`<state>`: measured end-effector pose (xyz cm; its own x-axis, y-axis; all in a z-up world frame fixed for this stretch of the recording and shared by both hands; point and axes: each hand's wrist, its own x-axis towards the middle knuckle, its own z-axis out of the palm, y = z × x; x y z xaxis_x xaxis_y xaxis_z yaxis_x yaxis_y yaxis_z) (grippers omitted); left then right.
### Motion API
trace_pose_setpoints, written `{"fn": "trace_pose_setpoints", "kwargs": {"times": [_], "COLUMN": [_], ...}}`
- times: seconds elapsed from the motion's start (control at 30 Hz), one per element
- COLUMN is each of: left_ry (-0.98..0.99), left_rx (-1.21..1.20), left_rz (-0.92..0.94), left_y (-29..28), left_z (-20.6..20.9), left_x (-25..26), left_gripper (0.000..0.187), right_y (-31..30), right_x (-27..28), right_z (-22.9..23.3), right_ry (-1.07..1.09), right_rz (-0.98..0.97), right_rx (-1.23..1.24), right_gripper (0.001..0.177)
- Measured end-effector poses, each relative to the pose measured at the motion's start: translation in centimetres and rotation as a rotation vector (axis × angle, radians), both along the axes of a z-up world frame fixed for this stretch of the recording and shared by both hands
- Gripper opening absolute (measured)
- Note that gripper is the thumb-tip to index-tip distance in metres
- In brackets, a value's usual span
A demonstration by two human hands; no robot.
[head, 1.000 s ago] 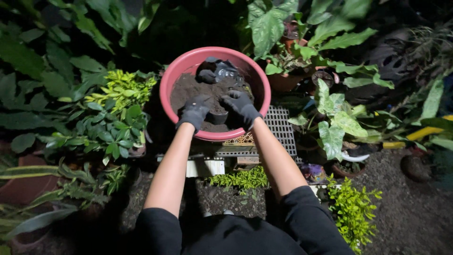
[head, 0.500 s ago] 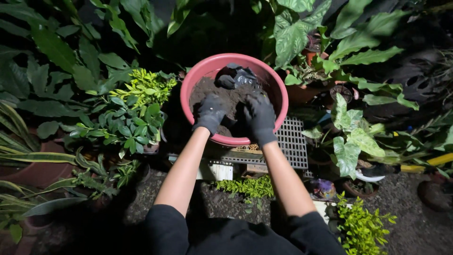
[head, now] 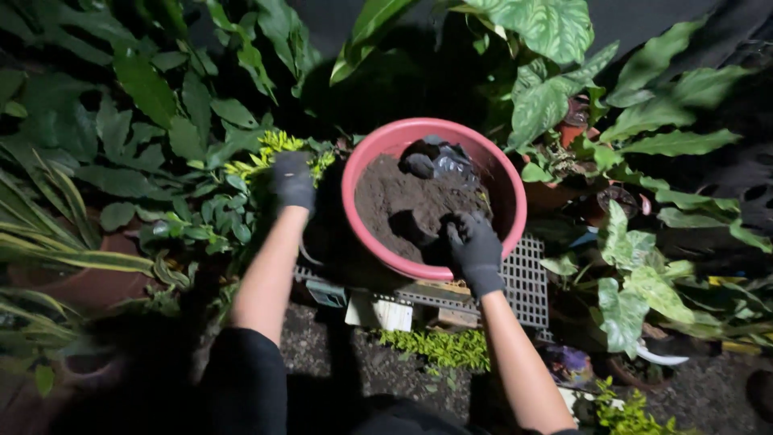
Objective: Planting a small green plant into a red pot filled with soil and a liner.
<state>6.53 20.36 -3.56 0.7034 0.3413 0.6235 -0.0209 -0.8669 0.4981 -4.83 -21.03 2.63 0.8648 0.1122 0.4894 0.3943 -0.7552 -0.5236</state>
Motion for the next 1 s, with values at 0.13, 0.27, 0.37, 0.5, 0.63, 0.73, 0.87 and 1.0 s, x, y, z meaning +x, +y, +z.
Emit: {"fn": "trace_pose_setpoints", "kwargs": {"times": [0.13, 0.27, 0.37, 0.5, 0.63, 0.73, 0.87, 1.0], "left_ry": [0.298, 0.338, 0.287, 0.206, 0.313, 0.407, 0.277, 0.195], "left_rx": [0.305, 0.331, 0.134, 0.18, 0.151, 0.197, 0.065, -0.03], "left_rz": [0.231, 0.23, 0.162, 0.075, 0.083, 0.096, -0.024, -0.026], "left_y": [12.9, 12.9, 13.2, 14.5, 15.1, 15.0, 13.7, 13.2], "left_z": [-12.1, -9.8, -10.7, -12.9, -14.5, -12.3, -6.5, -2.2], "left_x": [8.6, 8.6, 10.7, 13.7, 15.4, 14.5, 11.5, 8.8], "left_gripper": [0.024, 0.02, 0.027, 0.045, 0.027, 0.03, 0.033, 0.031], "right_y": [0.3, 0.3, 0.2, 0.6, 0.3, 0.0, 0.7, 0.8], "right_x": [-0.1, 0.2, 0.6, 0.7, 0.7, 1.1, 0.4, 0.3], "right_z": [0.8, 0.4, -0.2, 1.1, 0.1, -0.5, 0.9, 0.8], "right_ry": [0.025, 0.031, 0.04, 0.09, 0.045, 0.115, 0.104, 0.083], "right_rz": [-0.006, -0.039, -0.041, -0.016, -0.028, -0.092, -0.072, -0.106], "right_rx": [-0.044, -0.06, -0.068, -0.002, 0.016, -0.035, -0.022, -0.051], "right_gripper": [0.028, 0.027, 0.026, 0.033, 0.031, 0.028, 0.029, 0.033]}}
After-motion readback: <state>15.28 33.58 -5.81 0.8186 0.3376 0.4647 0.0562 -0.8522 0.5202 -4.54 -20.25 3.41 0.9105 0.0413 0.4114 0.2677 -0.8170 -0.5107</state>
